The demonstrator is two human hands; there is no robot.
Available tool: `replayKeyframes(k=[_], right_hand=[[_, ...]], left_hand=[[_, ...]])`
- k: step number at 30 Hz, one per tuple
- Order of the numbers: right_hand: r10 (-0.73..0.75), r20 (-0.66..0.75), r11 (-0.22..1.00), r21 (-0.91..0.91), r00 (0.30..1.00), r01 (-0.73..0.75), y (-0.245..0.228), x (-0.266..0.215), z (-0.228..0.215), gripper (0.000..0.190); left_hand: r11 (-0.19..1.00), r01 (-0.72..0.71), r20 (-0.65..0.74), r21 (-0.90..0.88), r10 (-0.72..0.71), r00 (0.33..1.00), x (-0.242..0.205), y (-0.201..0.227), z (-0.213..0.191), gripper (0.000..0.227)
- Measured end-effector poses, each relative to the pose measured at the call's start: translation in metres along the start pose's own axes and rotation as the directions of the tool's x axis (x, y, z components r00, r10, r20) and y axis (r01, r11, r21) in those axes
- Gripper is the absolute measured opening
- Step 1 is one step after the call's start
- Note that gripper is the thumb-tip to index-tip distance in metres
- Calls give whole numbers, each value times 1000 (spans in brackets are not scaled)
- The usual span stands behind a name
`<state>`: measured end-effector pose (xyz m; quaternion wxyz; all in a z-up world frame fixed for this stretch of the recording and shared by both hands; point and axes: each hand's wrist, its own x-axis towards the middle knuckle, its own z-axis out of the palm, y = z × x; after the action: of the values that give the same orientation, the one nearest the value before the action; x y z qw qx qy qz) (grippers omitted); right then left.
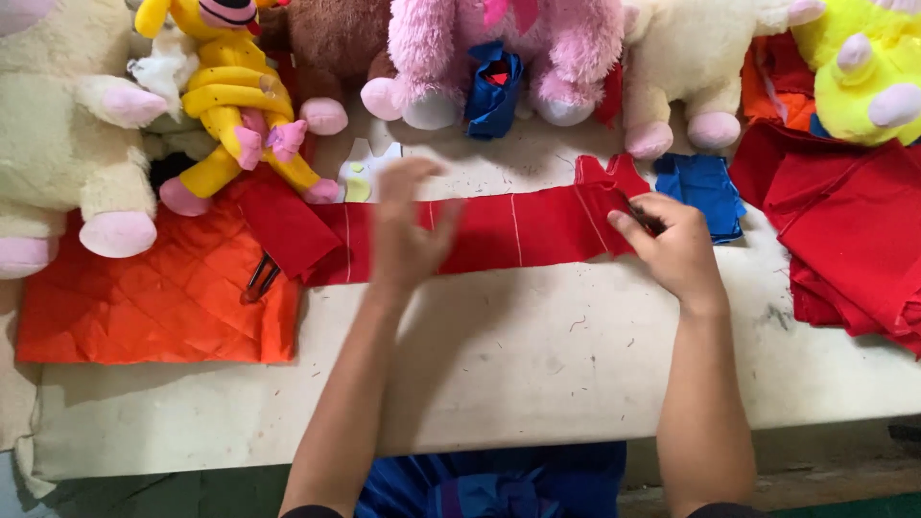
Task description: Tracing garment templates onto red fabric and cutting them out using thread snips.
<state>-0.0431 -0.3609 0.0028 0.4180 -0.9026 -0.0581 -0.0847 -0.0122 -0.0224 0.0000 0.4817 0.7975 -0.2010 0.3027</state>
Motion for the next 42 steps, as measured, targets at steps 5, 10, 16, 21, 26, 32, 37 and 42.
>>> replayKeyframes(k=[5, 10, 16, 21, 26, 32, 37, 42], right_hand=[[1, 335, 844, 506, 942, -181, -75, -14, 15, 20], [205, 345, 520, 754, 916, -401, -99, -7, 51, 14], [408, 361, 447, 722, 839, -528, -82, -11, 86, 37], [432, 97, 692, 603, 897, -398, -66, -5, 108, 29], [387, 120, 545, 770, 914, -332, -53, 20, 106, 29], [390, 130, 534, 775, 912, -339, -50, 30, 106, 24], [380, 123, 550, 767, 917, -331, -35, 29, 110, 26], [203, 256, 523, 788, 945, -325, -34, 32, 97, 19]], left_hand=[[897, 259, 526, -359, -35, 850, -12, 14, 31, 73], [796, 448, 654, -408, -88, 752, -1, 21, 12, 25], [870, 492, 623, -9, -380, 684, 18, 17, -27, 41], [808, 581, 692, -99, -364, 623, 29, 52, -38, 68], [782, 559, 725, -277, -211, 656, 24, 14, -11, 38], [745, 575, 737, -338, -171, 654, 17, -5, 8, 31], [735, 640, 802, -225, -234, 550, 15, -3, 5, 31], [657, 648, 695, -385, -255, 672, 10, -19, 3, 33]])
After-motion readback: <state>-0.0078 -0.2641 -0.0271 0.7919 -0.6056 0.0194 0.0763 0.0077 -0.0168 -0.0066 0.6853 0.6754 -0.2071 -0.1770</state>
